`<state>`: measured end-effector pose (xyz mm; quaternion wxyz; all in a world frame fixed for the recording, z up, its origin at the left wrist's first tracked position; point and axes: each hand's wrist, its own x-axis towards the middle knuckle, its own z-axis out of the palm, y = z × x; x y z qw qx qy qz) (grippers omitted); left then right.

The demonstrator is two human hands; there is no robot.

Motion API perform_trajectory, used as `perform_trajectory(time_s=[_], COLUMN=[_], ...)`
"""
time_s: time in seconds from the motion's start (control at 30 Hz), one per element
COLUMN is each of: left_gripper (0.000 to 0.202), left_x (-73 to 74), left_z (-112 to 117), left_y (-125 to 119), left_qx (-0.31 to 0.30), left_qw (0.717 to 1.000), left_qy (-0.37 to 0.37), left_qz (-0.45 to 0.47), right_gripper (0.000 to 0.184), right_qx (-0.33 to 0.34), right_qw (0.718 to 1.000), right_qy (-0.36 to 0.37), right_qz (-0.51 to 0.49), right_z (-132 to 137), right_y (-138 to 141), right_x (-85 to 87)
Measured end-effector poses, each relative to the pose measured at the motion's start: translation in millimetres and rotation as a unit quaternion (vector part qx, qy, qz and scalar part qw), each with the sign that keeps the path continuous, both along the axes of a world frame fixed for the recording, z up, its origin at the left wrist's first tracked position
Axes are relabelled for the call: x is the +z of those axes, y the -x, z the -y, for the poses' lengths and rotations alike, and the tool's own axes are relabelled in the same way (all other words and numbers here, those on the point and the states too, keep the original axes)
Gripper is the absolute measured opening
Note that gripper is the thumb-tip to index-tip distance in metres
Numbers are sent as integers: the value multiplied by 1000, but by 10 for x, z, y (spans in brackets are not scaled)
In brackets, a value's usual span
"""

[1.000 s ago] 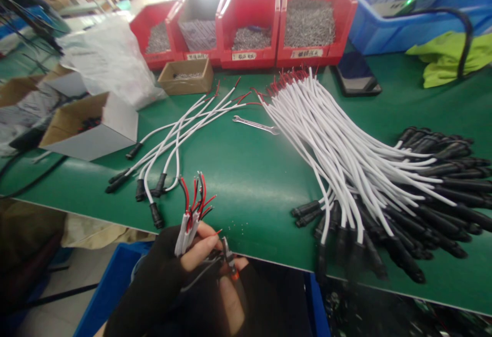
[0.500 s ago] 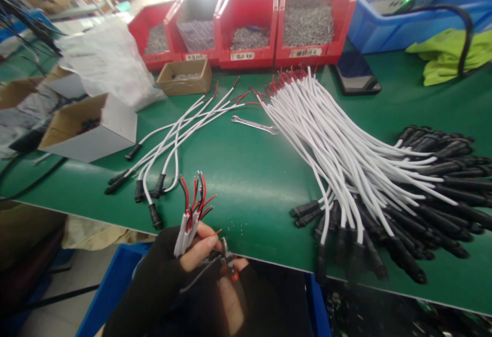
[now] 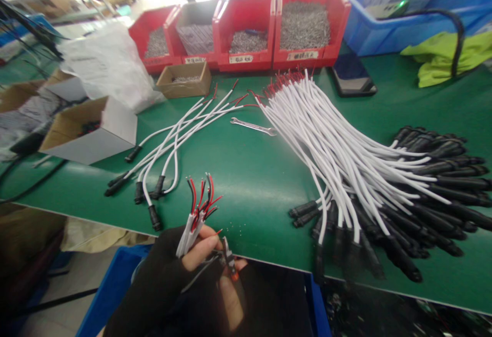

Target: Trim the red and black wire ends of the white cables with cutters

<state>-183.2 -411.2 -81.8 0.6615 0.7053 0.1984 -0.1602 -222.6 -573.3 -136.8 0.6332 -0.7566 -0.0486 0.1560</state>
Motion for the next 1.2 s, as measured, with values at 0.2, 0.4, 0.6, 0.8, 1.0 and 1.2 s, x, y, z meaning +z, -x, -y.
perform_trajectory(time_s=[0.2,0.4,0.6,0.8,1.0,1.2], left_gripper=[34,30,31,32,34,39], left_x=[-44,-63,-14,27,1,-1], left_z=[-52,-114,-159,-188,-232,-235], left_y=[27,85,56,40,63,35], left_qx=[-24,6,-53,-59,-65,-104], left_qw=[997,995,997,998,996,993], left_qy=[-77,-94,12,4,-36,-8], left_qz=[-6,-40,-54,-36,-41,-54], right_gripper=[22,32,29,25,26,21], right_qx=[-48,-58,-14,-9,6,35], right_qw=[994,992,996,995,997,997], right_qy=[-51,-84,-62,-64,-24,14], right_qz=[-90,-70,-64,-72,-73,-66], right_z=[-24,-52,-16,15,100,177], right_y=[133,150,119,85,67,24], right_x=[-256,-363,-290,-269,-279,-219])
